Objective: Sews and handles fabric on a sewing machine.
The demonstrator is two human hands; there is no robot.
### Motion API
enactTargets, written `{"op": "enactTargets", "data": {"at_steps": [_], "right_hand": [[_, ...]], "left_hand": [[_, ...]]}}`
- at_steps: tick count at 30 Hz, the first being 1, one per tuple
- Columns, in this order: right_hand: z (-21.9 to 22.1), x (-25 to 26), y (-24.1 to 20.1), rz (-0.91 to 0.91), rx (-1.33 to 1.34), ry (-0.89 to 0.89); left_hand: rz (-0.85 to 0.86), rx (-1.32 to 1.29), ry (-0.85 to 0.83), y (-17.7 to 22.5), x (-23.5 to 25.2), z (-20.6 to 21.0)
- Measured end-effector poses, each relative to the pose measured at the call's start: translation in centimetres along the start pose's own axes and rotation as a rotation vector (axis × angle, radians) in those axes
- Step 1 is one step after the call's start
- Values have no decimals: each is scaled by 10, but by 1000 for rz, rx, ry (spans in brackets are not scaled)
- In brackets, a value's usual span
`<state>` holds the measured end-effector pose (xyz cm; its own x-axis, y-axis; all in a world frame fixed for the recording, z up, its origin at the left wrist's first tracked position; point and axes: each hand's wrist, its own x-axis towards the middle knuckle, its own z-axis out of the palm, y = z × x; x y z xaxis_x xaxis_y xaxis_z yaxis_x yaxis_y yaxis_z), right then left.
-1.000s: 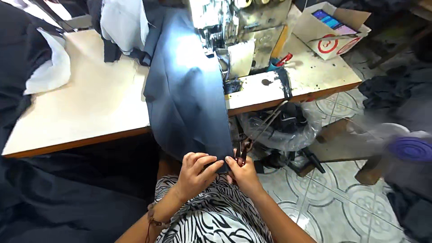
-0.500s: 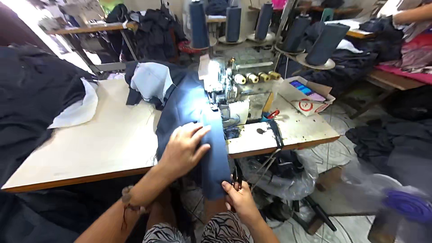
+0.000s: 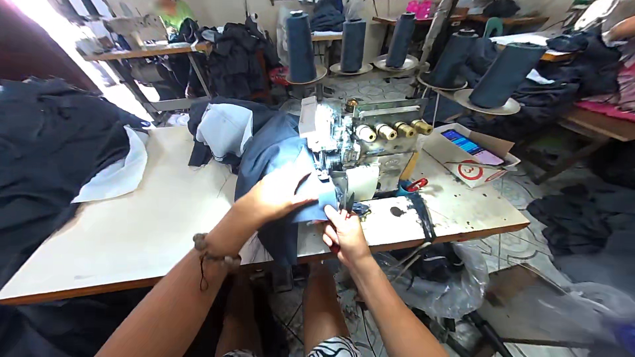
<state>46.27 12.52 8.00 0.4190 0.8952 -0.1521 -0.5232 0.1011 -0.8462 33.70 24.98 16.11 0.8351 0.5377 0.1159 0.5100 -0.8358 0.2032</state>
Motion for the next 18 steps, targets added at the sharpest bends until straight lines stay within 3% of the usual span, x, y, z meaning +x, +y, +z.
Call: {"op": "enactTargets", "data": {"at_steps": [3,8,11,14,18], "right_hand": [[5,9,-2,-62,-6,-23],[-11,-3,-8,-127,-346,-144],[-28,-19,-24,-178,-764,-248],[-34,-29,-41,-296,-1011,-310],[-13,-27,-68,-418,-1364,-231]], "left_hand": [[-8,-9,-199,-18,31,-22],[-111,170,-295,-48,63,-16],[-343,230,-237,-27,54,-21],[-511,369,-221,10,33,-29],[-548,454,-270,36,-9,-34]]}}
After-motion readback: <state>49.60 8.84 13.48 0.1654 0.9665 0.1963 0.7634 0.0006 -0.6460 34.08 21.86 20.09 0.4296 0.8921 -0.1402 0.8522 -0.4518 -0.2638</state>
